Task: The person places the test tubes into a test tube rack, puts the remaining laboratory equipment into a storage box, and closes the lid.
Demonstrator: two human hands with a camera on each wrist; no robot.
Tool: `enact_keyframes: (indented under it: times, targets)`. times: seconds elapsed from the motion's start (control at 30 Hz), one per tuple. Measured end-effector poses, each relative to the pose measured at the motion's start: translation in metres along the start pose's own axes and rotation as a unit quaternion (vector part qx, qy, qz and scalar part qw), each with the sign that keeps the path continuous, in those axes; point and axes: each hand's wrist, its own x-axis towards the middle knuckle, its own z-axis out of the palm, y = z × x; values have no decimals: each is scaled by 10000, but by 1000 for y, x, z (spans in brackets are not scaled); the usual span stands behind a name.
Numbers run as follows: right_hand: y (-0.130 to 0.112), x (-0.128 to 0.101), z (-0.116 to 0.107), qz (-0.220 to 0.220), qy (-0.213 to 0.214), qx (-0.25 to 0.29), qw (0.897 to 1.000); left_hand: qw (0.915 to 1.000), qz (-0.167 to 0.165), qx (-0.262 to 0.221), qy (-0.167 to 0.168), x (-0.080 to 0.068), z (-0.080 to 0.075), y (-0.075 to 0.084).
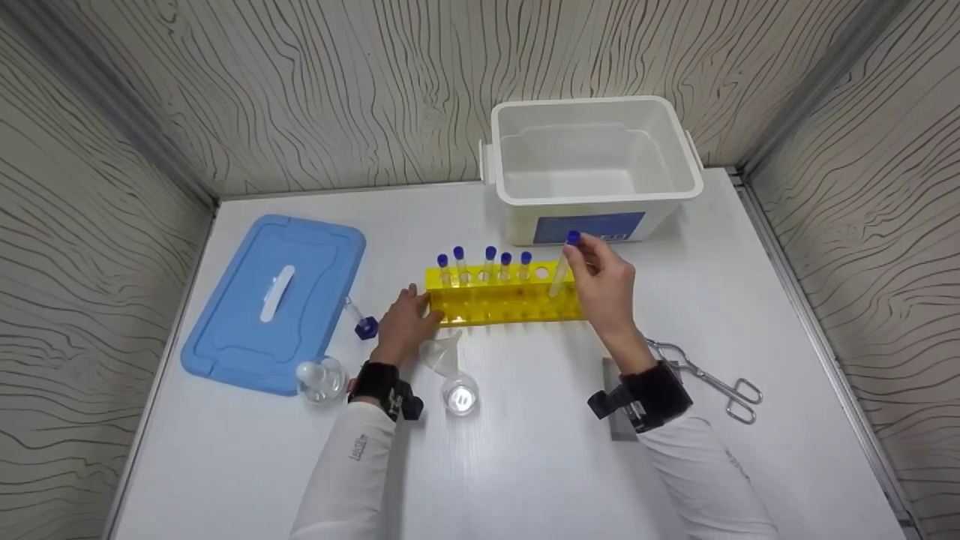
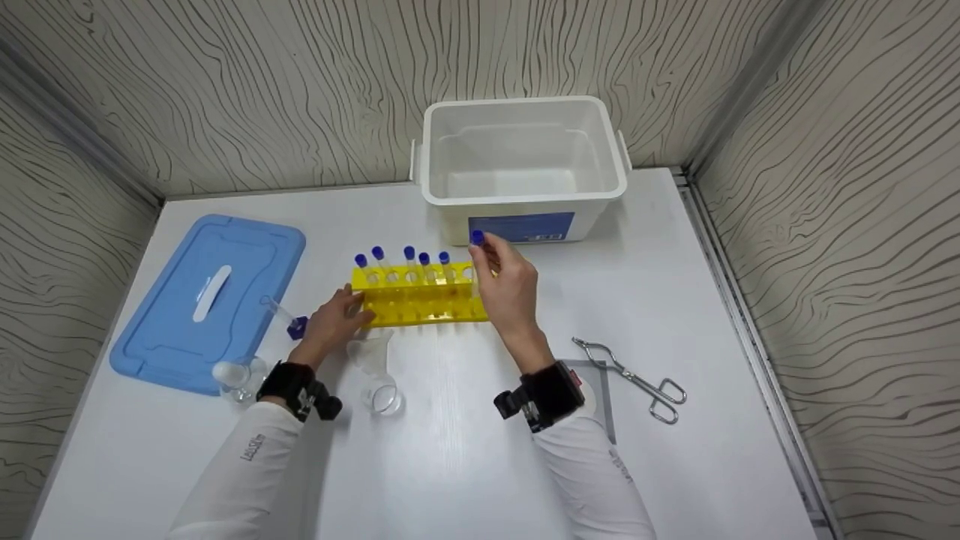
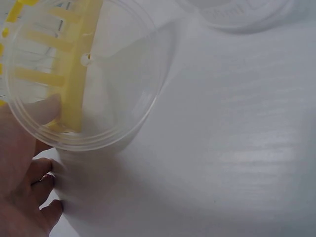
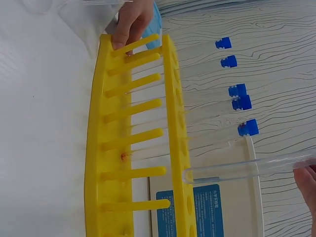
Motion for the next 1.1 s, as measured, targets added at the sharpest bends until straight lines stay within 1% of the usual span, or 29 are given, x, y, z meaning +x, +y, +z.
enact_keyframes:
  times: [0.27, 0.43, 0.57, 0.83, 0.97, 1.1]
  targets:
    - [8, 3, 6, -284, 53, 230, 9993, 10000, -27, -35, 47, -2, -1, 0]
    - [14, 5, 11, -403, 14, 180, 9990, 9999, 53, 33, 105, -3, 0, -1]
    - [18, 7, 15, -368, -25, 146, 9992, 9999, 84, 49, 129, -3, 2, -2]
    - [29, 10, 21, -189, -142, 305, 9993, 9999, -19, -34, 98, -3, 0, 1]
    - [35, 8, 24, -174, -324, 158, 9992, 9999, -7, -70, 79, -2, 0, 1]
    - [39, 6, 27, -48, -513, 5, 9987, 10000, 37, -62, 64, -2, -1, 0]
